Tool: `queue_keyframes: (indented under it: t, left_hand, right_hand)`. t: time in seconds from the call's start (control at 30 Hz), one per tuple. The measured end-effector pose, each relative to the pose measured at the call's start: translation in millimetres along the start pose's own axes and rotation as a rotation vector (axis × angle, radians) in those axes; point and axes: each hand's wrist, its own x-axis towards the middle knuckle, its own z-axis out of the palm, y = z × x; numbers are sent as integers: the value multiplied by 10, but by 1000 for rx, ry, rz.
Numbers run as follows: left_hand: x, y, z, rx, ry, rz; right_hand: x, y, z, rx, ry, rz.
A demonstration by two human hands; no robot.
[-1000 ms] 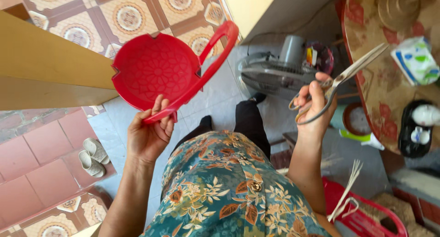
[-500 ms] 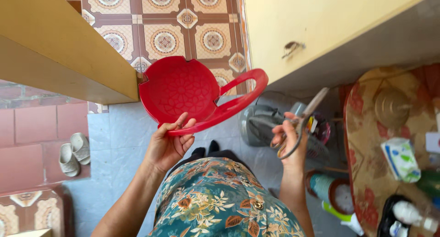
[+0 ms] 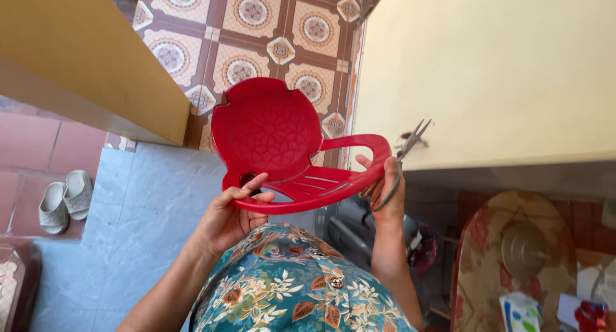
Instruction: The person ties a bundle of dried palm leaves with a strip, then uses shears to cut and trim the leaves into smaller pieces. The person moves a red plastic chair and sits on the floor to continue cutting the leaves.
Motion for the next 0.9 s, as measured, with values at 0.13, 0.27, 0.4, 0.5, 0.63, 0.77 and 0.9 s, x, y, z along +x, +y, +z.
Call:
queue_keyframes:
  t: [0.13,0.27,0.4,0.5,0.63,0.77,0.9]
  left_hand:
    - [473,393,22,-29,20,-8]
    - [1023,1025,82,-57,45,-34]
    - [1611,1778,337,-70,43,-42]
    - [1992,2234,517,-66,52,-61]
    - [2719,2803,809,81,55,-46]
    - [3546,3246,1019,76,51,-32]
    - [4335,3608,1288,25,37,-6]
  right_hand:
    - [706,-80,224,-20,9,12]
    - [1532,-72,563,-30,21,-27]
    - [2422,-237,1012,-120,59,-51]
    - [2876,-374,1253,-128,82,-72]
    - [3562,-627,1492,-95,132,-96]
    - [4481,-812,1562,-106,104,-130]
    - [5575,-1044,1637,-130,71,-119]
